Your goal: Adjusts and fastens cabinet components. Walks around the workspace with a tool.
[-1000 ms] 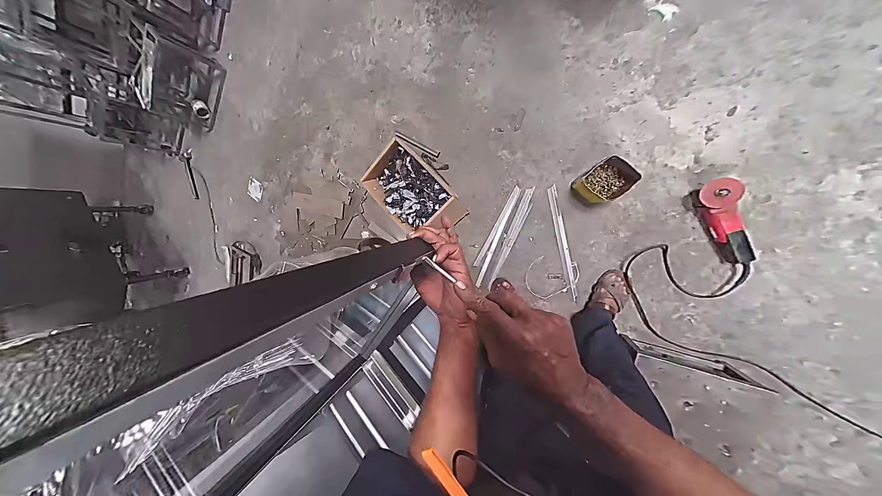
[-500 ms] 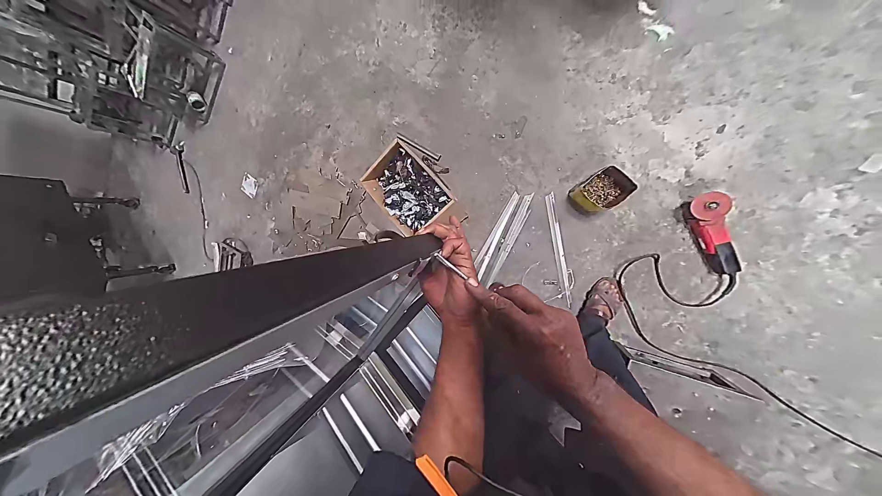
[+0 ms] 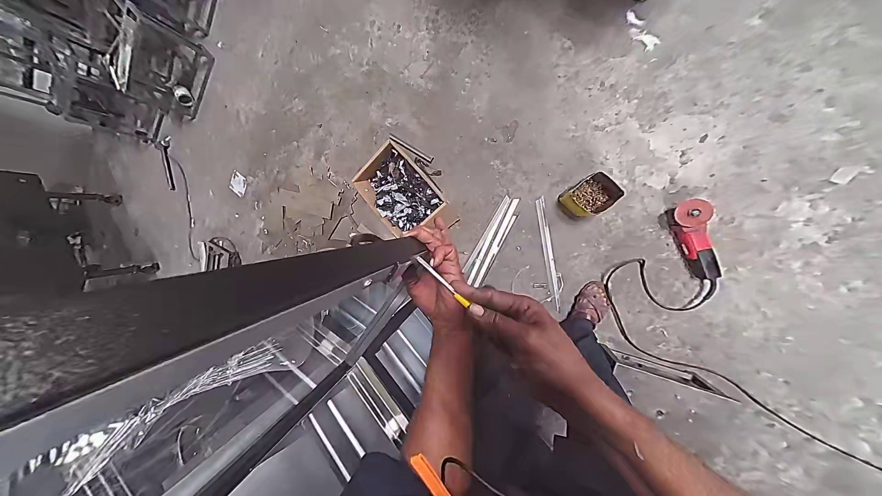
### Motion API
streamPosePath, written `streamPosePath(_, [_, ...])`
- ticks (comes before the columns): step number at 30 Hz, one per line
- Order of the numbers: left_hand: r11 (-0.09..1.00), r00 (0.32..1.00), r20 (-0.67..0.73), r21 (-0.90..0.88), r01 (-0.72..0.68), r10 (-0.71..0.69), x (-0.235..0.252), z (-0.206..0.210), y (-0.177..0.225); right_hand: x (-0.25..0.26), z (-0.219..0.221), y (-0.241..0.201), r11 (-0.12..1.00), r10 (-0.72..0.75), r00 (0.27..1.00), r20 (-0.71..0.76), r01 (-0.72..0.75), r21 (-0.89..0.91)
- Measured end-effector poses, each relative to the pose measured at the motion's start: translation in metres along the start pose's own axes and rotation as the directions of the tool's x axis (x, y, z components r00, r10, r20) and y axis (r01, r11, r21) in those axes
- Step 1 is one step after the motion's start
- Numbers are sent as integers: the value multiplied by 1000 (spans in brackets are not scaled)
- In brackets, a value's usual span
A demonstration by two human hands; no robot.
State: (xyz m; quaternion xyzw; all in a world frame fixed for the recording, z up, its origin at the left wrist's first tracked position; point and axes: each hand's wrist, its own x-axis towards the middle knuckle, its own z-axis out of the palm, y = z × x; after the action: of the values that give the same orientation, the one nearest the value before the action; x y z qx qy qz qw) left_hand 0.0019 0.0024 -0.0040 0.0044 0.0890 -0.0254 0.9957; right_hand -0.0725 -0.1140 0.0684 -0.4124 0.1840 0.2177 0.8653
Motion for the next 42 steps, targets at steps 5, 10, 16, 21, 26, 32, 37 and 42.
streamPosePath(5, [1000, 999, -50, -6, 0, 0, 2, 5, 1, 6, -9, 3, 915, 197, 967, 163, -241, 323])
streamPosePath(10, [997, 962, -265, 20, 70, -62, -7, 25, -8, -11, -19, 3, 873, -147, 989, -3, 128, -471])
streamPosePath(16, [539, 894, -313, 716, 444, -321, -100, 57, -20, -57, -12, 11, 489, -384, 922, -50, 157, -858])
streamPosePath(21, [585, 925, -380, 757, 291, 31, -135, 63, -3, -70, 5, 1, 36, -216, 958, 186, 198, -980])
streamPosePath(26, [553, 918, -268, 830, 66, 293, -173, 81, 44, -43, 18, -58, 107, -421, 828, 371, 451, -886])
streamPosePath(32, [374, 782, -323, 919, 124, 533, -291, 104, 42, 18, 78, -152, 407, -331, 696, 637, 714, -569])
streamPosePath(37, [335, 591, -315, 939, 79, 742, -383, 140, -5, 65, 88, -143, 783, -23, 807, 591, 382, -491])
streamPosePath(42, [183, 364, -136, 978, -99, 921, -467, 199, -39, 92, 69, -111, 743, 13, 846, 533, 348, -571])
